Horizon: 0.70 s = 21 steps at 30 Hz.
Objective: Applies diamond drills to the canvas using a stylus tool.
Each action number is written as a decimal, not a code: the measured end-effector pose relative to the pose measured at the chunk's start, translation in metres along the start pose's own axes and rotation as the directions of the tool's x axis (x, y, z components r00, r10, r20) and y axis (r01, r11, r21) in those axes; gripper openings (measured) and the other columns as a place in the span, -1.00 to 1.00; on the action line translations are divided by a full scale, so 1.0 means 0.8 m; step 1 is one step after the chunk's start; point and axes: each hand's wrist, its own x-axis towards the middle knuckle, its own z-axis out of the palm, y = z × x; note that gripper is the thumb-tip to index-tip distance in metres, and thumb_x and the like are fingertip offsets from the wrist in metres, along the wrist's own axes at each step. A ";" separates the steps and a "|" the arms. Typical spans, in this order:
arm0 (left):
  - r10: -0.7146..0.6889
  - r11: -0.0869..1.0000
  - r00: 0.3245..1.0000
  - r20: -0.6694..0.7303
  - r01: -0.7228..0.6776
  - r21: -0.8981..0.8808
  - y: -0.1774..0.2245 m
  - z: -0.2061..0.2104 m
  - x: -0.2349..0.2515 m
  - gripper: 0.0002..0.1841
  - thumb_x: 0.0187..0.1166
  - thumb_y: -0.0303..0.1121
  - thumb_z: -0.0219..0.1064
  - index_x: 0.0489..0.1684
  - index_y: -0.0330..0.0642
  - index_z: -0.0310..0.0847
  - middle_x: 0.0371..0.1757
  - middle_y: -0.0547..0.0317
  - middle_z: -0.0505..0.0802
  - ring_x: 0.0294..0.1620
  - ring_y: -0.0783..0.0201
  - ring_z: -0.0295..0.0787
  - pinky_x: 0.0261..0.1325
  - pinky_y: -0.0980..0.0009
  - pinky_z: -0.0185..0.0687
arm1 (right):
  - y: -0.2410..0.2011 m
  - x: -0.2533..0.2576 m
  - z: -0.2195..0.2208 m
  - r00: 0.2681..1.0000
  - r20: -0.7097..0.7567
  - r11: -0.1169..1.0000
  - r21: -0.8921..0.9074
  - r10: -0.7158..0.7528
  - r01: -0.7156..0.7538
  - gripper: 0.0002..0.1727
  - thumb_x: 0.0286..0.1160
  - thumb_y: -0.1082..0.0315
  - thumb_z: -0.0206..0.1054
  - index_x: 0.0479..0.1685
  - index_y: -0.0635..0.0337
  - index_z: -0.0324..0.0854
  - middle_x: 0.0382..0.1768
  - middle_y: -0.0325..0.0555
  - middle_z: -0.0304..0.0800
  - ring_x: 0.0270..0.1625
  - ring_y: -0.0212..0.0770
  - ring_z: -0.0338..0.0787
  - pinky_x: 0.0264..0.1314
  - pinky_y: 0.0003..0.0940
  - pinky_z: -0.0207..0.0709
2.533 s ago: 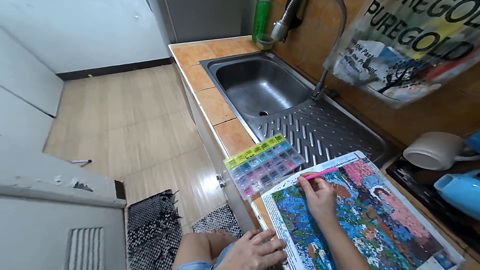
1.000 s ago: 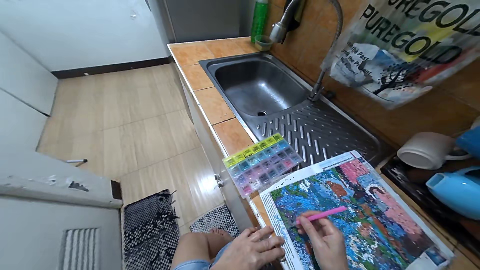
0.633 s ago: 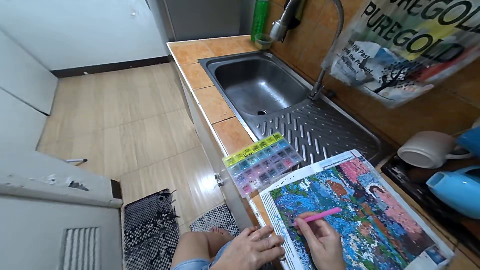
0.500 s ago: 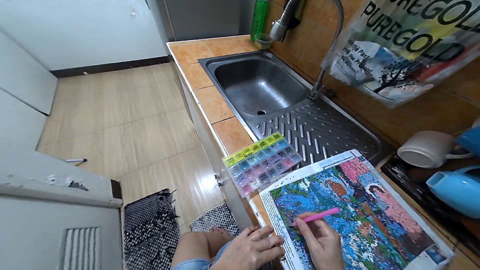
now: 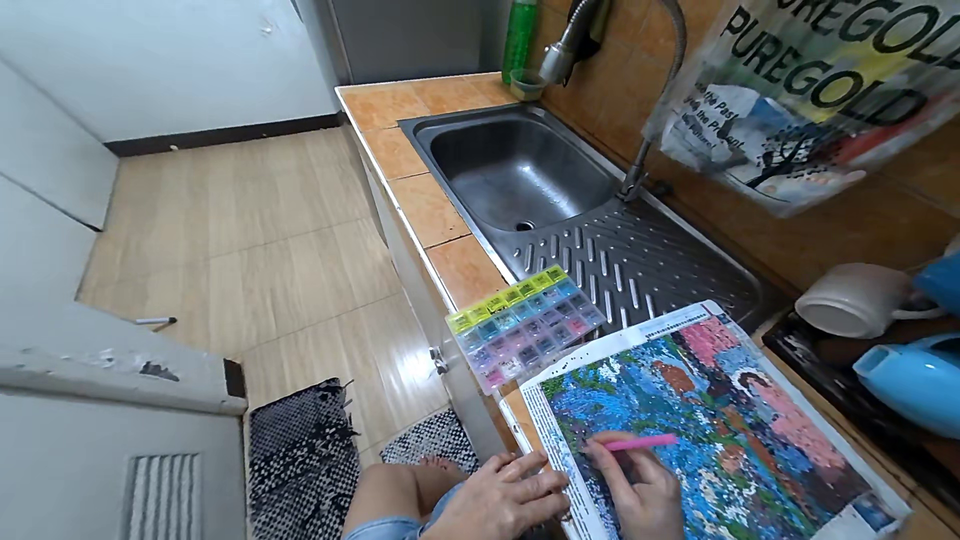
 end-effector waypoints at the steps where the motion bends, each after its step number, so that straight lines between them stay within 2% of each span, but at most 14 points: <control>1: 0.001 1.000 1.000 0.001 -0.001 0.001 0.000 0.000 0.000 -0.50 0.33 -0.74 0.30 0.19 -0.02 0.80 0.42 0.18 0.81 0.58 -0.04 0.61 0.42 0.00 0.60 | 0.000 0.000 0.000 1.000 -0.005 0.999 0.035 0.030 -0.030 -0.85 0.44 0.51 0.33 -0.25 0.49 0.72 -0.28 -0.06 0.86 -0.27 -0.54 0.82 -0.11 -0.65 0.72; 12: -0.005 1.000 1.000 0.003 0.005 -0.010 0.000 0.000 0.000 -0.51 0.36 -0.73 0.28 0.19 -0.02 0.79 0.43 0.17 0.80 0.59 -0.04 0.59 0.44 0.00 0.58 | 0.006 -0.003 0.003 1.000 -0.016 0.997 0.072 0.024 -0.023 -0.84 0.45 0.47 0.34 -0.27 0.46 0.72 -0.30 -0.13 0.86 -0.28 -0.61 0.78 -0.12 -0.70 0.69; 21: 0.003 1.000 1.000 -0.016 -0.003 0.007 0.000 0.002 -0.001 -0.51 0.36 -0.73 0.27 0.18 -0.01 0.80 0.41 0.18 0.81 0.56 -0.02 0.62 0.42 0.03 0.60 | 0.004 -0.003 0.004 0.997 -0.014 0.998 -0.010 -0.069 0.069 -0.82 0.44 0.46 0.35 -0.35 0.45 0.76 -0.28 -0.05 0.86 -0.21 -0.63 0.76 -0.02 -0.79 0.61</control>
